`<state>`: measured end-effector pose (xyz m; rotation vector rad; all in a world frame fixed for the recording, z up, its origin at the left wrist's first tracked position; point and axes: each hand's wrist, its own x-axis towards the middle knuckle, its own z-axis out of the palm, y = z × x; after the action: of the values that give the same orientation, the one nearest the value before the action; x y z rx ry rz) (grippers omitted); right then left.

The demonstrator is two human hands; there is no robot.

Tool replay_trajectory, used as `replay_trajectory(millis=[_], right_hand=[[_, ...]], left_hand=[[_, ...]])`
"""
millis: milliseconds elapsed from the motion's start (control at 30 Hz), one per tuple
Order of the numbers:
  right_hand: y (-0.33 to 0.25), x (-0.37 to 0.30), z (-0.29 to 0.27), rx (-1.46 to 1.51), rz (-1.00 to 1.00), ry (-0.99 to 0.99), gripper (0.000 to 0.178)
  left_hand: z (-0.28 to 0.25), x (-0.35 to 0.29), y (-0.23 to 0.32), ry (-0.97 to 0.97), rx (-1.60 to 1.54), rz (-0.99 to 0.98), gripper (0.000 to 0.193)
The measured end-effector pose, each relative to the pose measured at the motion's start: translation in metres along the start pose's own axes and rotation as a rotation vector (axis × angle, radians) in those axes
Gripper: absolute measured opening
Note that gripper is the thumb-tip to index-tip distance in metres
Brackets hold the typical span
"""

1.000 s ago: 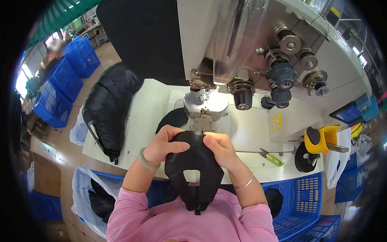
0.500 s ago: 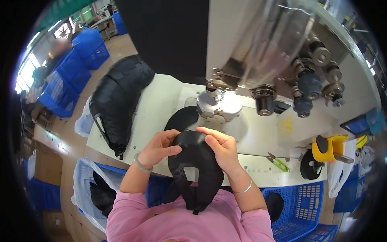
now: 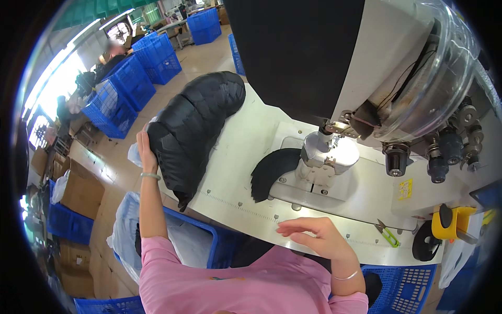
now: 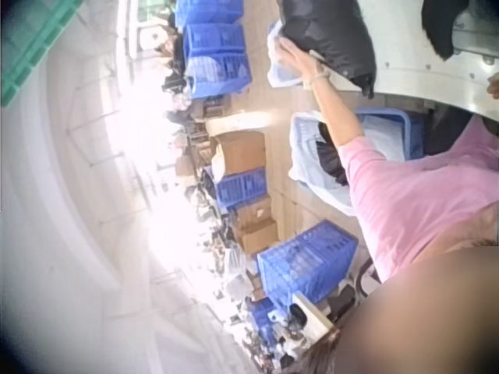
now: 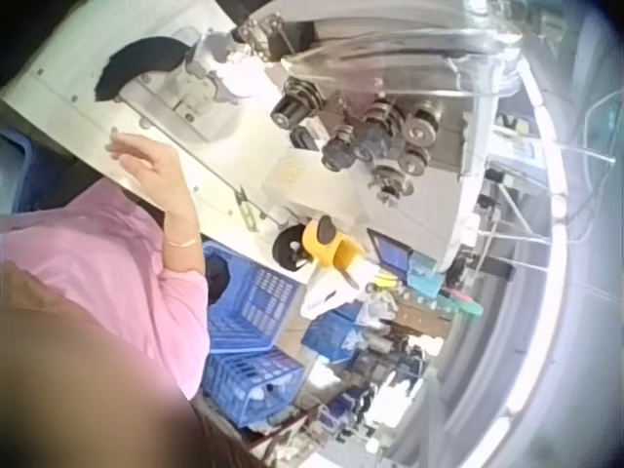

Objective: Stitch the upper part of a shoe using an industrial sewing machine.

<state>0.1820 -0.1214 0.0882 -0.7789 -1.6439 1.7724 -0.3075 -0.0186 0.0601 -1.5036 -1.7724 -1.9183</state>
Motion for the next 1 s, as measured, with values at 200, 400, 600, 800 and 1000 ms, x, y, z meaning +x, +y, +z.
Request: replay_trajectory(millis=[200,400,600,800,1000], right_hand=[[0.007,-0.105,-0.062,-0.503,-0.064,0.909,0.017],[0.012,-0.286,-0.170,-0.834,0.027,1.803,0.024],[0.063,-0.401,-0.274,-1.297,0.593,1.902,0.043],[0.115,-0.437,-0.317,-0.587,0.906,1.613,0.039],[0.139,-0.437,-0.323,-0.872,0.590,1.679,0.055]], left_hand=[[0.042,-0.001,0.018,-0.031,-0.252,0.185,0.031],[0.036,0.001,0.038,-0.194,0.046,0.238,0.028],[0.026,-0.004,0.060,-0.207,0.127,0.226,0.030],[0.022,-0.013,0.092,-0.232,0.187,0.195,0.033],[0.035,-0.031,0.140,-0.293,0.214,0.439,0.035]])
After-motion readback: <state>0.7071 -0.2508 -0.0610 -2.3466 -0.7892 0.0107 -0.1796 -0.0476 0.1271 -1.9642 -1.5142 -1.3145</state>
